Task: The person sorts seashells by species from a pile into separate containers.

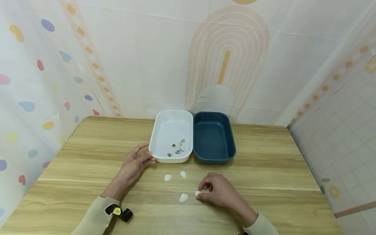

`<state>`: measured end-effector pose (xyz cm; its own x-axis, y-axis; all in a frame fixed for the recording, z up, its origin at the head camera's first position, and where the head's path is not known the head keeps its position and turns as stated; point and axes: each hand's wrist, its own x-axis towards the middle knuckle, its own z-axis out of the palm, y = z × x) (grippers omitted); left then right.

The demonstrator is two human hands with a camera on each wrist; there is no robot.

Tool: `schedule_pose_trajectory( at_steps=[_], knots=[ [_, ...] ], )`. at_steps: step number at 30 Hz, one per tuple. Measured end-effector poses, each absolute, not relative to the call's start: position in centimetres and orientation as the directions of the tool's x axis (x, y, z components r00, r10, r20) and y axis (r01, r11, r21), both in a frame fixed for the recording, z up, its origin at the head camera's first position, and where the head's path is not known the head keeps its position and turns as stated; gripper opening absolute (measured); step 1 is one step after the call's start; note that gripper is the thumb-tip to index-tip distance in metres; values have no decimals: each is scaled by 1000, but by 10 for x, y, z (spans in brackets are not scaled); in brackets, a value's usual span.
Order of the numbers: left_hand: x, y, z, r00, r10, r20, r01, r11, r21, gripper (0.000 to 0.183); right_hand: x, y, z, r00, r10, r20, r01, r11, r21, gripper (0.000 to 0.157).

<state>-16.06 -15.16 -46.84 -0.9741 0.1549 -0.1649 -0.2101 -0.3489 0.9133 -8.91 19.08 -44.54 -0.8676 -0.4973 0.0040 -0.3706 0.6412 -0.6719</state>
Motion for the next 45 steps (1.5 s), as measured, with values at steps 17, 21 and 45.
schedule_pose_trajectory(
  at_steps=[17, 21, 45],
  knots=[
    [-159, -151, -467, -974, 158, -160, -207, -346, 915, 56, -89, 189, -442, -855, -518, -30, -353, 623, -699, 17],
    [-159, -151, -467, -975, 158, -157, -204, -347, 916, 56, -91, 191, -438, -851, -523, -51, -325, 600, -731, 17],
    [-160, -151, -468, -975, 162, -149, -198, -352, 915, 58, -120, 200, -397, -884, -461, 83, -386, 618, -685, 11]
  ],
)
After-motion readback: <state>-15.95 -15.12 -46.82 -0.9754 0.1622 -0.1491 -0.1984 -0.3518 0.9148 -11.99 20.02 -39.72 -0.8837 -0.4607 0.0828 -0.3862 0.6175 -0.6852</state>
